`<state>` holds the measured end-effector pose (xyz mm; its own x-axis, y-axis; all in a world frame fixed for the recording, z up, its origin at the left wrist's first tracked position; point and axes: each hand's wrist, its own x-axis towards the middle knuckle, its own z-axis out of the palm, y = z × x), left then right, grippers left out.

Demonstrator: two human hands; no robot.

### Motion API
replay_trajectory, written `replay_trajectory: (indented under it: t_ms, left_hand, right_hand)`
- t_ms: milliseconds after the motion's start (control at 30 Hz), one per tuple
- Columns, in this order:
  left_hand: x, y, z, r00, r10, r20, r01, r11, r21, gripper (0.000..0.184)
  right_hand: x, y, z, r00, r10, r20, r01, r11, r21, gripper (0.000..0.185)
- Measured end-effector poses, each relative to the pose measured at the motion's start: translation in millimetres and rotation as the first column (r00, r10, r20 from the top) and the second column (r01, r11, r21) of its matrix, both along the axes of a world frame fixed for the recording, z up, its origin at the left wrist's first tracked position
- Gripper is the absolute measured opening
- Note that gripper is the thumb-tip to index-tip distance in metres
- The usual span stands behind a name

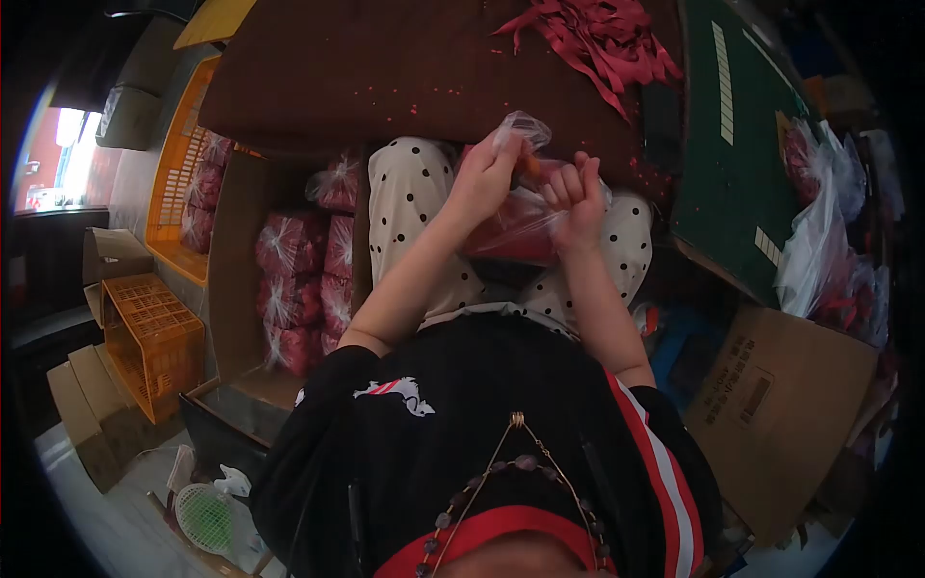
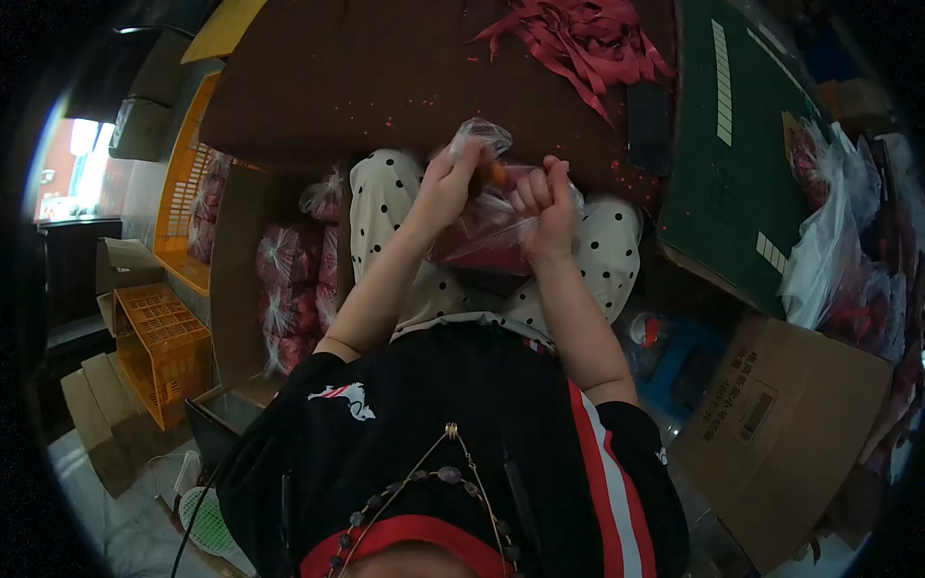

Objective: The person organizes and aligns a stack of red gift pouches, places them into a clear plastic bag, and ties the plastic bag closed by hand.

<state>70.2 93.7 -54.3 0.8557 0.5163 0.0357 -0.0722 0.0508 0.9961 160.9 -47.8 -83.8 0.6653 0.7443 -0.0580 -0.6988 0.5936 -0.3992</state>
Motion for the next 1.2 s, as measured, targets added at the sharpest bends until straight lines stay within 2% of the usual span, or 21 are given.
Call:
replay_trajectory:
  t_ms: [100,167,233,267,333,400,467,500,600,700,733,800,833,900,933,967,1033,1067,1133,1167,1200]
  left_hand:
    - [-18.7,2.0,12.9,0.990,0.008,0.143,-0.043,0.969,0.242,0.038]
    - [-35.5,-1.9,33.3,0.998,-0.007,0.070,-0.018,0.932,0.361,0.053]
    - [-43.2,-4.7,40.9,0.986,0.167,-0.027,-0.063,0.510,0.858,0.046]
    - [-42.0,-2.6,33.6,0.985,0.169,-0.027,-0.063,0.506,0.860,0.046]
    - [-37.3,1.7,11.7,0.989,-0.145,0.006,0.099,0.708,0.700,0.037]
    - [-32.5,-14.1,13.6,0.981,-0.119,0.152,-0.020,0.721,0.692,0.027]
    - [-28.9,-19.1,5.1,0.987,0.067,0.147,-0.065,0.998,-0.015,0.023]
    - [-26.1,-18.3,-2.6,0.959,0.096,0.267,-0.075,0.994,-0.085,0.023]
    - [-36.3,-8.9,-7.4,0.972,-0.060,0.225,0.106,0.975,-0.196,0.020]
    - [-28.1,-20.8,-21.1,1.000,-0.014,-0.009,0.016,0.931,0.364,0.025]
    - [-24.9,-23.8,-29.8,1.000,-0.015,-0.004,0.015,0.931,0.363,0.025]
    - [-20.6,-29.5,-31.8,0.985,0.164,0.047,-0.149,0.700,0.699,0.026]
    - [-22.2,-30.7,-27.8,0.986,0.160,0.045,-0.146,0.702,0.697,0.026]
    - [-23.7,-34.6,3.7,0.991,0.088,-0.097,-0.045,0.924,0.380,0.023]
    - [-22.5,-34.1,-0.5,0.992,0.087,-0.095,-0.045,0.926,0.375,0.023]
    - [-20.6,-32.4,-5.0,0.990,0.104,-0.095,-0.062,0.928,0.367,0.022]
    - [-19.3,-30.3,-12.1,0.987,0.128,-0.093,-0.087,0.930,0.356,0.022]
    - [-19.4,-29.7,-12.1,0.991,0.118,-0.067,-0.086,0.926,0.366,0.021]
    - [-19.3,-29.1,-10.4,0.993,0.109,-0.040,-0.086,0.921,0.380,0.021]
    - [-20.2,-30.5,-8.2,0.994,0.095,-0.048,-0.073,0.937,0.342,0.020]
    - [-21.7,-31.7,-6.8,0.995,0.081,-0.056,-0.060,0.950,0.305,0.019]
  right_hand:
    - [1.8,-2.8,-2.0,1.000,0.006,-0.023,-0.005,0.999,0.042,0.031]
    - [1.1,-3.4,-2.2,1.000,0.006,-0.020,-0.004,0.997,0.073,0.031]
    - [0.9,-3.2,-1.6,1.000,-0.002,0.014,0.001,0.997,0.072,0.031]
    - [0.6,-2.7,-1.1,1.000,0.000,0.013,-0.001,0.997,0.077,0.031]
    - [-1.1,-3.0,0.3,0.997,-0.019,0.079,0.017,0.999,0.027,0.029]
    - [-7.9,1.5,7.0,0.983,-0.056,0.175,0.063,0.998,-0.032,0.028]
    - [-9.1,3.3,7.9,0.958,-0.093,0.273,0.120,0.989,-0.088,0.026]
    - [-8.2,3.9,4.7,0.960,-0.075,0.269,0.103,0.991,-0.090,0.026]
    - [-10.4,7.9,4.4,0.967,-0.054,0.247,0.078,0.993,-0.089,0.023]
    - [-2.3,3.9,24.2,0.974,-0.058,0.219,0.093,0.984,-0.150,0.020]
    - [3.8,-0.2,31.1,0.977,-0.068,0.204,0.112,0.970,-0.214,0.020]
    - [21.7,-22.8,40.9,0.927,-0.042,0.372,0.117,0.976,-0.181,0.039]
    - [27.2,-34.0,51.6,0.857,-0.059,0.512,0.180,0.965,-0.189,0.050]
    - [41.9,-56.6,70.6,0.663,-0.220,0.715,0.322,0.947,-0.007,0.074]
    - [44.4,-68.2,84.3,0.570,-0.199,0.797,0.456,0.884,-0.106,0.110]
    - [46.8,-77.3,84.6,0.568,-0.195,0.800,0.456,0.884,-0.108,0.110]
    - [51.6,-90.1,82.4,0.387,0.057,0.921,0.502,0.825,-0.261,0.137]
    - [49.7,-92.6,72.2,0.438,0.213,0.874,0.433,0.801,-0.413,0.152]
    - [42.7,-82.4,49.8,0.358,0.447,0.820,0.347,0.751,-0.561,0.147]
    - [31.6,-69.9,41.2,0.210,0.363,0.908,0.452,0.787,-0.420,0.107]
    - [24.0,-55.9,42.4,0.213,0.362,0.908,0.449,0.789,-0.420,0.107]
